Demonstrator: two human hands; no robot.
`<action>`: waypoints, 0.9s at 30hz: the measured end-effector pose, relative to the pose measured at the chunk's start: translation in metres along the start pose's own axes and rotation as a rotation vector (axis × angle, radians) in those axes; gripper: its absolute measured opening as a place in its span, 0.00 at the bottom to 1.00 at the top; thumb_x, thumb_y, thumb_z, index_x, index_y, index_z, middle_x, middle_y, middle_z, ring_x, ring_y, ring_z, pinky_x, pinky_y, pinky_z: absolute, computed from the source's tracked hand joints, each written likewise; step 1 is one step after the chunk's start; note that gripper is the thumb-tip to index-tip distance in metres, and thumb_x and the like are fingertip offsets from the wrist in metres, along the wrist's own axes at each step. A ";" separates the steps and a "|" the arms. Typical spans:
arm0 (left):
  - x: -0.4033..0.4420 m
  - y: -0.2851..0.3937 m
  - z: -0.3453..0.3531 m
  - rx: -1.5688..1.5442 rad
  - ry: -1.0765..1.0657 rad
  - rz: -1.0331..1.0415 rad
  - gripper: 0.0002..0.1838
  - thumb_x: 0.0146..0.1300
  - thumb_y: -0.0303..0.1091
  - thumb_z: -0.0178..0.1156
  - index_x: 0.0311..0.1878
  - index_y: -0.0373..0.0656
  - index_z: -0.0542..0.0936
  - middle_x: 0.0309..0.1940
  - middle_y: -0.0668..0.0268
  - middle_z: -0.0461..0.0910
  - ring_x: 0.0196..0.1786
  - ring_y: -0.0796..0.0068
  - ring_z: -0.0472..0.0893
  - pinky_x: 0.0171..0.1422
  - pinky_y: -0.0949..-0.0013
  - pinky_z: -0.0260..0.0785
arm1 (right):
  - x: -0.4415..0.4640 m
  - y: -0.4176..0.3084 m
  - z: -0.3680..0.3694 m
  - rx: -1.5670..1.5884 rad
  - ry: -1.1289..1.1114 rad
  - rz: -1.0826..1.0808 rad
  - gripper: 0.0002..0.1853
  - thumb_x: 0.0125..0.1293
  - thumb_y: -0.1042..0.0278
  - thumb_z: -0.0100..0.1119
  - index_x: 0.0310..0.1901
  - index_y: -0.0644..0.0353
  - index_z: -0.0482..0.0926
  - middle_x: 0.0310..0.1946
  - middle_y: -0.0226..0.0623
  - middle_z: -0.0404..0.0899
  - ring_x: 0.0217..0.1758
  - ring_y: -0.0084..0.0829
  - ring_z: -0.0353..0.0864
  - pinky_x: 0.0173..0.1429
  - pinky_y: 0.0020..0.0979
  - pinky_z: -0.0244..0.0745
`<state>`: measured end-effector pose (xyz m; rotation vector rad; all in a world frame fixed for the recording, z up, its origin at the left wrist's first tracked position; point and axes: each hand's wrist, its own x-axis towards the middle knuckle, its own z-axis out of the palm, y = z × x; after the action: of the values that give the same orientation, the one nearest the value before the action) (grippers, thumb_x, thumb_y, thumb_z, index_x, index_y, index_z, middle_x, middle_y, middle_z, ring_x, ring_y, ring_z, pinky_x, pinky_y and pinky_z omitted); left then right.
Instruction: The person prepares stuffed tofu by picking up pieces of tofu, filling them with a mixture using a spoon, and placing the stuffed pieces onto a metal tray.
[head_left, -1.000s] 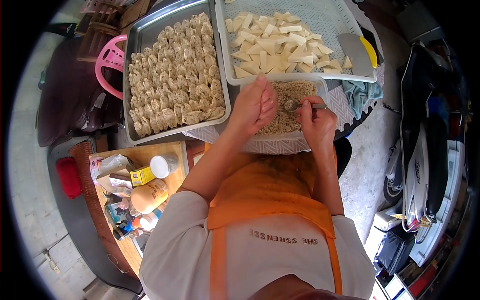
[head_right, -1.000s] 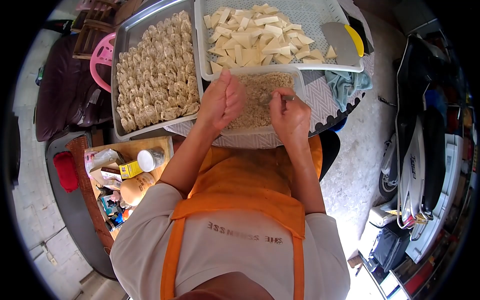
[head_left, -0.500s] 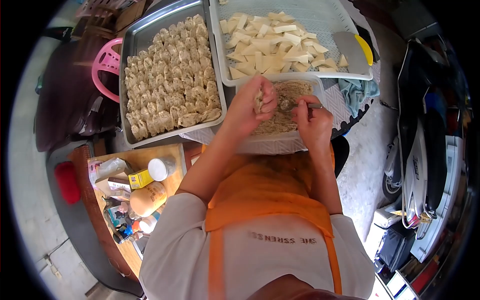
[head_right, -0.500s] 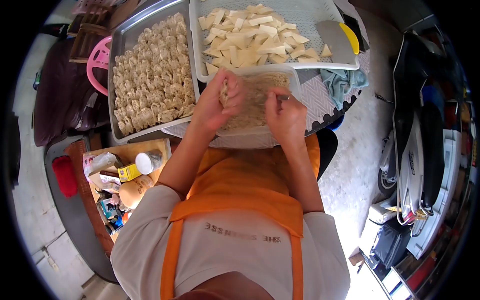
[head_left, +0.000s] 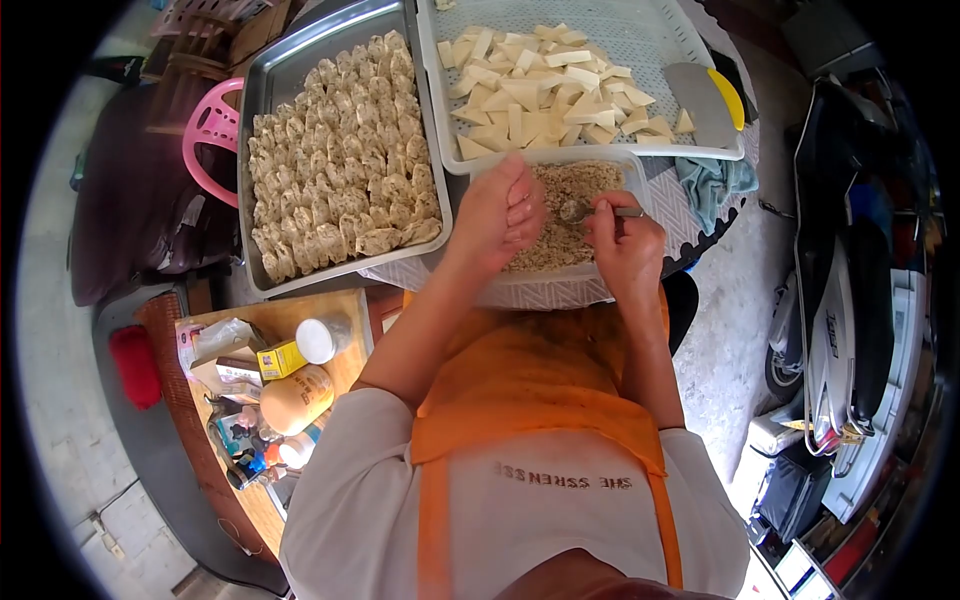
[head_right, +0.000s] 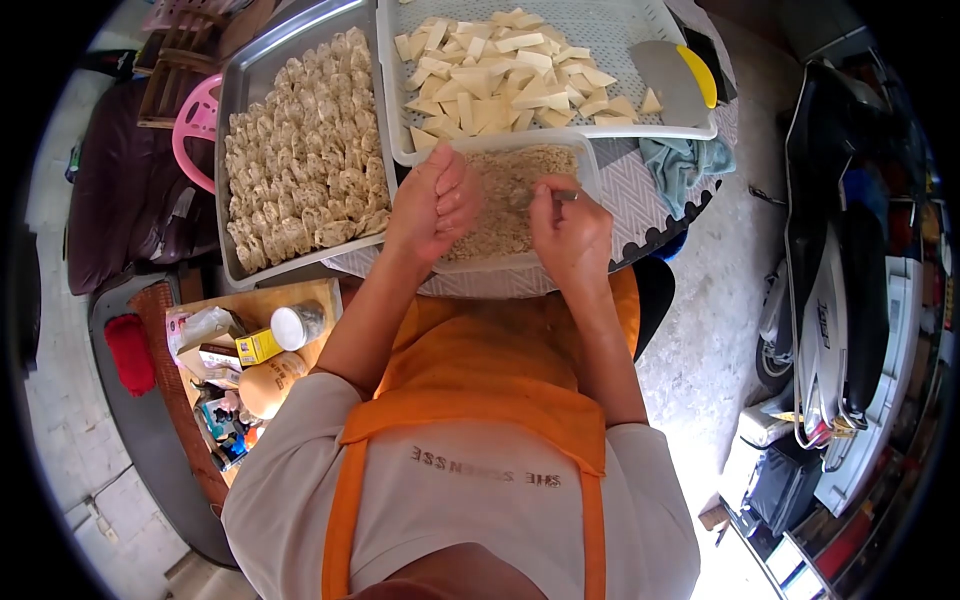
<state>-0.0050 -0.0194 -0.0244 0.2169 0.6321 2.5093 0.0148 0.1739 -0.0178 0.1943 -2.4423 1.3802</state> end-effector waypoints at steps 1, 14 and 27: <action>0.000 0.000 -0.004 -0.060 -0.123 -0.017 0.20 0.74 0.52 0.43 0.33 0.48 0.70 0.28 0.68 0.72 0.23 0.80 0.68 0.20 0.79 0.57 | 0.000 0.000 0.000 0.012 0.006 0.006 0.04 0.62 0.75 0.59 0.30 0.65 0.80 0.20 0.40 0.79 0.17 0.33 0.79 0.24 0.29 0.71; 0.010 -0.002 0.030 -0.098 0.335 0.114 0.20 0.75 0.47 0.41 0.51 0.39 0.74 0.34 0.64 0.73 0.32 0.75 0.72 0.31 0.77 0.67 | -0.001 0.000 0.000 -0.005 -0.007 -0.003 0.05 0.62 0.76 0.59 0.30 0.66 0.80 0.21 0.40 0.79 0.17 0.33 0.78 0.24 0.30 0.71; 0.016 -0.005 0.056 0.139 0.546 0.128 0.20 0.75 0.47 0.43 0.55 0.40 0.72 0.36 0.65 0.74 0.34 0.74 0.74 0.35 0.76 0.68 | 0.000 -0.001 0.000 -0.012 -0.012 0.020 0.05 0.62 0.75 0.59 0.30 0.65 0.80 0.19 0.42 0.78 0.17 0.33 0.79 0.24 0.29 0.72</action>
<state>-0.0004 0.0147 0.0221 -0.4072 1.0337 2.6566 0.0147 0.1731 -0.0172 0.1762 -2.4682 1.3769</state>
